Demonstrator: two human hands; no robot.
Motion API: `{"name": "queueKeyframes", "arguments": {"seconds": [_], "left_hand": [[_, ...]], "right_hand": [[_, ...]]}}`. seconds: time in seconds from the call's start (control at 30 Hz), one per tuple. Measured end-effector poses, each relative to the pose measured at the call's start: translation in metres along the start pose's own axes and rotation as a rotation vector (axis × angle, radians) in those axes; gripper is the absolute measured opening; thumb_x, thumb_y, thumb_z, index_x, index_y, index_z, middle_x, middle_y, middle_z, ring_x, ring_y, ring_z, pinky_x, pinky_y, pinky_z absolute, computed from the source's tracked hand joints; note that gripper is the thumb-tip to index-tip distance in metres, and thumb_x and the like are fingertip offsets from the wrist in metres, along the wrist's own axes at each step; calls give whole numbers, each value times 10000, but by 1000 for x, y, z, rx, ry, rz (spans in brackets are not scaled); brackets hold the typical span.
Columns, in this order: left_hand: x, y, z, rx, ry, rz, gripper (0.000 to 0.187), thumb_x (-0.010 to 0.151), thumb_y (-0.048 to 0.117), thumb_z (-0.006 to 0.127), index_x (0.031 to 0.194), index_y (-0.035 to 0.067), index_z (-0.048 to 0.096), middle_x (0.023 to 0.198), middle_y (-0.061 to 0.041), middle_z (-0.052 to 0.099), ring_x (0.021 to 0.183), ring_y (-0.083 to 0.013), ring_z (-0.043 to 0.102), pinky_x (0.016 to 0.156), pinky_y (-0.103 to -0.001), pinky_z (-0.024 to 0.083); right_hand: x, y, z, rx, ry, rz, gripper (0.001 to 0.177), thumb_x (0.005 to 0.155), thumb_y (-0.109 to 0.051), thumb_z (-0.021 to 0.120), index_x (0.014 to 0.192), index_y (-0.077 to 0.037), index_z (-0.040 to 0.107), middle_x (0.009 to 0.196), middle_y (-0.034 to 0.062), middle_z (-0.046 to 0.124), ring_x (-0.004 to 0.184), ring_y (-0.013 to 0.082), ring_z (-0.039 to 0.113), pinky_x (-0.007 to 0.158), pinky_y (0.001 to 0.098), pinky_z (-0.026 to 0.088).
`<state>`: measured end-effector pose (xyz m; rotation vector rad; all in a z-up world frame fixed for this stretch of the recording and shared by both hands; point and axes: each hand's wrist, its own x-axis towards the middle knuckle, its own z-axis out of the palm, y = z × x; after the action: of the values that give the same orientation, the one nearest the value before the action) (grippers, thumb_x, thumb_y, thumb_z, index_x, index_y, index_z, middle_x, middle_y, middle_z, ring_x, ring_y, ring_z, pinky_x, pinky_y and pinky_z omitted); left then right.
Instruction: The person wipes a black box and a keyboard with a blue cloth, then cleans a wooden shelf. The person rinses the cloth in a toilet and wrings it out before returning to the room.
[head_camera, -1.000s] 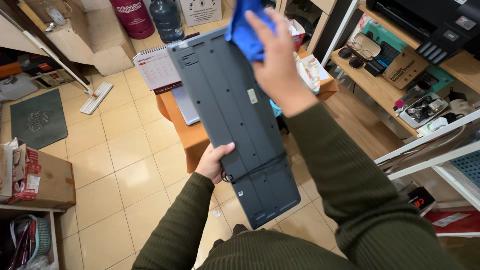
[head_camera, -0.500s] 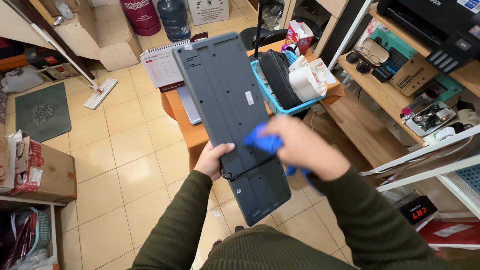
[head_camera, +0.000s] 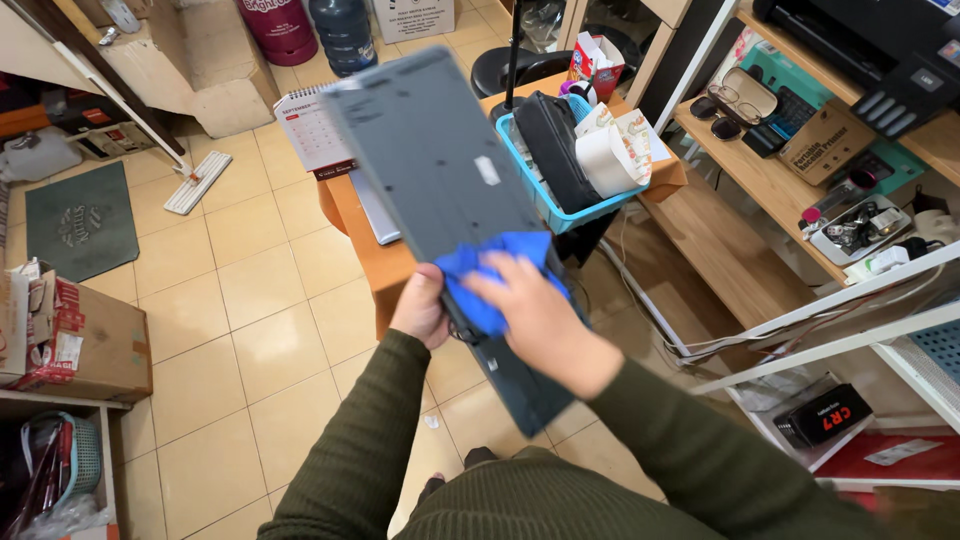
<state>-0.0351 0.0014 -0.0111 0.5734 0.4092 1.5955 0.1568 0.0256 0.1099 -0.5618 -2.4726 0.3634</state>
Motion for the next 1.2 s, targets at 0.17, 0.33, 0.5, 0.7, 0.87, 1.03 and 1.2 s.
{"name": "queueKeyframes", "arguments": {"seconds": [0.17,0.33,0.5,0.7,0.87,1.03,1.2], "left_hand": [[8,21,0,130,146,198,879,877,549,694,1501,11,388,1481,-130,529,1333,-260,563,1111,-421,503],[12,14,6,95,163,201,847,908,514,688,1500,4,361,1435,-165,536,1294,-295,569,1060,-454,512],[9,-11,16,8,151,207,840,931,490,675,1518,-7,339,1435,-168,544,1290,-301,579,1052,-449,529],[-21,20,-12,230,320,266,788,903,407,680,1516,96,293,1403,-134,522,1223,-296,572,948,-457,516],[-57,29,-41,185,346,219,663,957,198,647,1512,-28,365,1426,-192,551,1296,-345,567,1070,-489,494],[-79,34,-37,188,427,323,646,911,109,627,1506,34,385,1432,-148,533,1295,-308,559,1091,-467,465],[-113,100,-68,253,438,343,609,907,94,636,1472,-7,434,1395,-168,561,1272,-329,574,1086,-486,473]], "right_hand": [[-83,42,-36,-4,-376,80,421,776,-172,814,1177,-249,714,1211,-2,654,1170,318,622,992,429,506],[-81,68,-25,63,269,432,773,657,-13,764,1401,-129,589,1368,188,555,1214,399,587,1016,425,488],[-88,53,43,-46,143,245,808,667,157,591,1410,-157,637,1485,185,541,1198,399,558,1058,447,491],[-177,110,57,15,-234,600,660,749,93,629,1325,-228,669,1436,106,575,1221,354,566,1048,419,473],[-133,121,48,242,161,622,832,689,157,527,1464,-143,513,1467,224,480,1318,390,511,1099,422,420],[-75,65,101,130,90,208,795,723,104,621,1463,-179,554,1508,230,465,1300,432,494,1098,447,424],[-85,81,128,164,-231,181,688,698,70,690,1341,-171,642,1370,187,596,1220,408,577,1024,437,487]]}}
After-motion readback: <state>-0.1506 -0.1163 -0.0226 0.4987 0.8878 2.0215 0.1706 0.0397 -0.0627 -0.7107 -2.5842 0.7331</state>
